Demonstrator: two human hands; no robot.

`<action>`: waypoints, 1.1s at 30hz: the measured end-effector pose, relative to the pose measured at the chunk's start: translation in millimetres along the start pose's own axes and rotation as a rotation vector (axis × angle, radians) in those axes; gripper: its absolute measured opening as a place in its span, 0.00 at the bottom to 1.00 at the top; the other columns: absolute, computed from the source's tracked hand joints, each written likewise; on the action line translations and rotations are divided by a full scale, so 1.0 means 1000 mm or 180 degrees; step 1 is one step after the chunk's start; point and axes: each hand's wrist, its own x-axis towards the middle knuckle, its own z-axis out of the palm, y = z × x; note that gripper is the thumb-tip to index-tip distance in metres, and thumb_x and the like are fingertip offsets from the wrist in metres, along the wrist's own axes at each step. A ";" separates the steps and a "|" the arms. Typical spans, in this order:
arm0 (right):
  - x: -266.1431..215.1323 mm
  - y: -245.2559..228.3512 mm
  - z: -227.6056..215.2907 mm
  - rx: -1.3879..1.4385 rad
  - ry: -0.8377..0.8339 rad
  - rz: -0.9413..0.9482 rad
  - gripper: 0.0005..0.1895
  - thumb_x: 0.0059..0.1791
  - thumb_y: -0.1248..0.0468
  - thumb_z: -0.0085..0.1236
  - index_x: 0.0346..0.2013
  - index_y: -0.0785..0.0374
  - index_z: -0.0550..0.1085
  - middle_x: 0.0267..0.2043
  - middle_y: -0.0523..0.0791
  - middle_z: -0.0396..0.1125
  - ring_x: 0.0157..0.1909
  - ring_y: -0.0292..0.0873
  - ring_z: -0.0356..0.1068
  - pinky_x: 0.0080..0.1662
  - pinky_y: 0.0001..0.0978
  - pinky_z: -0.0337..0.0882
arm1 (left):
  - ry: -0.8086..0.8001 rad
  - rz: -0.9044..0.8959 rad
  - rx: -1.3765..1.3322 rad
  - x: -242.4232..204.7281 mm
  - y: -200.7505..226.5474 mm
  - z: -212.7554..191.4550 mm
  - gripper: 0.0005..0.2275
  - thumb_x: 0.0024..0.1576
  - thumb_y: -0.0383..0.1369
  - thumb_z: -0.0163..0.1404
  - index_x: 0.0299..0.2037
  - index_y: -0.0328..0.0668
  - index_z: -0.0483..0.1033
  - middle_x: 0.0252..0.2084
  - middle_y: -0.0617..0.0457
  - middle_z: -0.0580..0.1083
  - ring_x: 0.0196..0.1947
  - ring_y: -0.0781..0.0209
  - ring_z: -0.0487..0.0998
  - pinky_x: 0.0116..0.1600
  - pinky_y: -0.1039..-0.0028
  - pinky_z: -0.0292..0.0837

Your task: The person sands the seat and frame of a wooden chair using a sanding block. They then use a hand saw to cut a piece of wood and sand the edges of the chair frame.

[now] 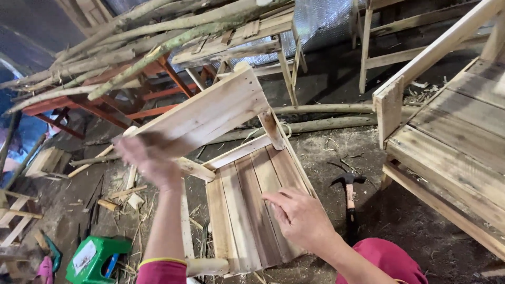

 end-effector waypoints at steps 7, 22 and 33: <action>0.003 0.008 0.011 -0.0244 0.0118 0.0077 0.18 0.46 0.64 0.46 0.50 0.50 0.69 0.45 0.40 0.71 0.45 0.40 0.68 0.51 0.38 0.67 | -0.0749 0.2766 0.0664 -0.033 -0.005 0.080 0.41 0.61 0.22 0.54 0.71 0.65 0.32 0.73 0.56 0.32 0.72 0.50 0.40 0.72 0.49 0.22; 0.005 0.017 0.007 -0.0237 0.0749 -0.0480 0.15 0.44 0.65 0.47 0.44 0.53 0.74 0.36 0.42 0.71 0.36 0.45 0.68 0.41 0.36 0.66 | -0.1669 0.5767 0.2368 -0.002 -0.013 0.068 0.19 0.61 0.36 0.34 0.63 0.51 0.62 0.67 0.59 0.57 0.67 0.65 0.53 0.70 0.62 0.37; 0.000 0.009 0.005 -0.0473 -0.0207 0.0358 0.18 0.47 0.57 0.41 0.52 0.41 0.67 0.45 0.35 0.70 0.47 0.36 0.69 0.50 0.38 0.70 | -0.2252 -0.0586 0.1934 0.068 -0.061 -0.109 0.10 0.51 0.28 0.30 0.21 0.37 0.63 0.24 0.47 0.66 0.25 0.58 0.64 0.27 0.64 0.56</action>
